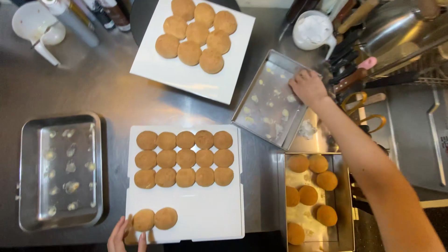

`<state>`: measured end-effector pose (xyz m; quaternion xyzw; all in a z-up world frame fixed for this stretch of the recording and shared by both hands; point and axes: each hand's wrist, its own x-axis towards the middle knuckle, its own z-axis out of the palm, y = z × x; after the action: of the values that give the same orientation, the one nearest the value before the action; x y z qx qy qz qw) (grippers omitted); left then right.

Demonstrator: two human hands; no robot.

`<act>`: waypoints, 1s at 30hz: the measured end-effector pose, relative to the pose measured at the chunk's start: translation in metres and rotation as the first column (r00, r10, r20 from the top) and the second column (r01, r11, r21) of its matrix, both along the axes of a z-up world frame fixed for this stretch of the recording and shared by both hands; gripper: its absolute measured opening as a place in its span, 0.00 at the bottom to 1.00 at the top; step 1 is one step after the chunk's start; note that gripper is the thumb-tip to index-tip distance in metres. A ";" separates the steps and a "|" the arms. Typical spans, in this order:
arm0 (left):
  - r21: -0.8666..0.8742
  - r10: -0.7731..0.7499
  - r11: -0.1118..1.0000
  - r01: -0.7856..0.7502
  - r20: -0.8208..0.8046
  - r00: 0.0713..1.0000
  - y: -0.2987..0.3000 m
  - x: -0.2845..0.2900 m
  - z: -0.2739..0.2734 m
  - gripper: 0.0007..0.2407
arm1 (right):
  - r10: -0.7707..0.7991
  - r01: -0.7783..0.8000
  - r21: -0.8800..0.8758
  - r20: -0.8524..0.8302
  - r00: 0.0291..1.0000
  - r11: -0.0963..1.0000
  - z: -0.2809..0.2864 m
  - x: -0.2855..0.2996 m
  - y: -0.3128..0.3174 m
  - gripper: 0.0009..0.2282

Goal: Organizing bread buns from various trays onto a white square board in a 5x5 grid.

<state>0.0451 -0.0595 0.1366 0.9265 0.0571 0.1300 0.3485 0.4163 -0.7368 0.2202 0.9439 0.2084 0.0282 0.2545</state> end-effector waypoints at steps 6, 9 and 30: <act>-0.016 0.082 0.996 -0.084 -0.082 0.993 -0.067 0.032 0.130 0.23 | 0.044 -0.062 -0.372 -0.057 0.997 0.926 -0.013 0.020 -0.011 0.11; -0.053 0.075 0.995 -0.081 -0.097 0.992 -0.074 0.040 0.142 0.22 | 0.007 -0.012 -0.290 -0.018 1.000 0.957 -0.009 0.015 -0.021 0.11; 0.026 -0.792 0.607 0.794 -0.067 0.607 -0.030 0.104 0.121 0.25 | -0.478 0.708 0.706 -0.629 0.613 -0.021 0.037 -0.315 0.445 0.28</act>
<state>0.1495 -0.0900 0.2577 0.8679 -0.3537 -0.0586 0.3438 0.1016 -0.2918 0.2573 0.8912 -0.2505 -0.0650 -0.3727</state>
